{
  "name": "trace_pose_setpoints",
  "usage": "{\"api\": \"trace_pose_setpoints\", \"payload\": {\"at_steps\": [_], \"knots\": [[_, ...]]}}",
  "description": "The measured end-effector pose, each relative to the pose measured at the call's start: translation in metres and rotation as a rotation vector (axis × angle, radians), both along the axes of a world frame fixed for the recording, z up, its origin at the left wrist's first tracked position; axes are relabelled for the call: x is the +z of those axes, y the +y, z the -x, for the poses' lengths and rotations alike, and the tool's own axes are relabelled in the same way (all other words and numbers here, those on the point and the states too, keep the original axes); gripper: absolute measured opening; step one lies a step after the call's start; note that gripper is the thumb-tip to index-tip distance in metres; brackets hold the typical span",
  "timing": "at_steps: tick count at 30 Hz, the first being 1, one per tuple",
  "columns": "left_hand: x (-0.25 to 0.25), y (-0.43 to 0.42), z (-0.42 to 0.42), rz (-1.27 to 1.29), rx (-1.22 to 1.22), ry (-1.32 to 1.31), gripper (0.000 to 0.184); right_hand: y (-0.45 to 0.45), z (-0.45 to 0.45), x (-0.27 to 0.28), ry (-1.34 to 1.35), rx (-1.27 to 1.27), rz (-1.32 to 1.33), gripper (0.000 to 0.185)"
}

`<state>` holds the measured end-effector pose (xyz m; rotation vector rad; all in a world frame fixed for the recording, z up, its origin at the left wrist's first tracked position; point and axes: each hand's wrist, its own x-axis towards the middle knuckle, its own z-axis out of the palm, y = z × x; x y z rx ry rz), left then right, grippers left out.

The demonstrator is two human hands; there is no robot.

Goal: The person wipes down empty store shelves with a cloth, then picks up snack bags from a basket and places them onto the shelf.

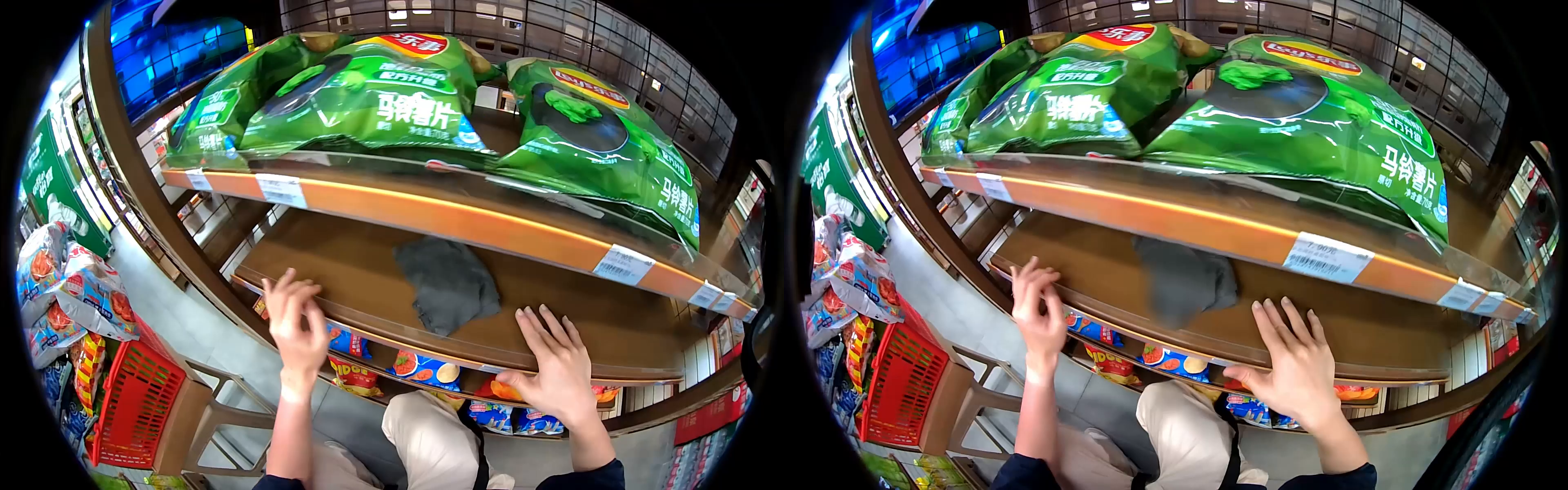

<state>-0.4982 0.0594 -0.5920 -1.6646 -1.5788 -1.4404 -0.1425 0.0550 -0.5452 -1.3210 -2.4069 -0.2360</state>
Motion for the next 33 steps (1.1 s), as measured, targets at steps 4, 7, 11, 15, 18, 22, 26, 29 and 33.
{"api": "trace_pose_setpoints", "payload": {"at_steps": [4,7,11,15,18,22,26,29,33], "knots": [[0.040,0.004,-0.057,0.206,-0.271,0.026,0.022,0.002,0.001,-0.001,0.038,0.019,-0.044,0.090],[0.070,0.022,-0.085,0.450,-0.391,0.057,0.036,0.003,0.002,-0.001,0.046,0.035,-0.078,0.085],[0.059,0.056,-0.090,0.810,-0.521,0.120,0.057,0.004,-0.001,-0.006,0.046,0.035,-0.022,0.091],[0.055,0.062,-0.091,1.115,-0.558,0.158,0.069,0.009,-0.008,-0.002,-0.002,0.159,-0.070,0.077],[0.047,0.064,-0.096,1.076,-0.474,0.277,0.067,0.008,-0.007,-0.002,0.023,0.132,0.048,0.067],[0.046,0.060,-0.101,1.028,-0.406,0.308,0.069,0.002,0.000,0.002,0.065,0.042,0.127,0.056],[0.047,0.062,-0.100,1.054,-0.422,0.281,0.069,0.006,0.001,-0.003,0.088,0.047,0.069,0.054],[0.049,0.065,-0.098,1.066,-0.439,0.285,0.069,0.004,0.002,-0.004,0.080,0.018,0.039,0.053],[0.050,0.065,-0.095,1.048,-0.441,0.275,0.070,0.004,0.006,-0.002,0.090,0.002,-0.006,0.052]]}}
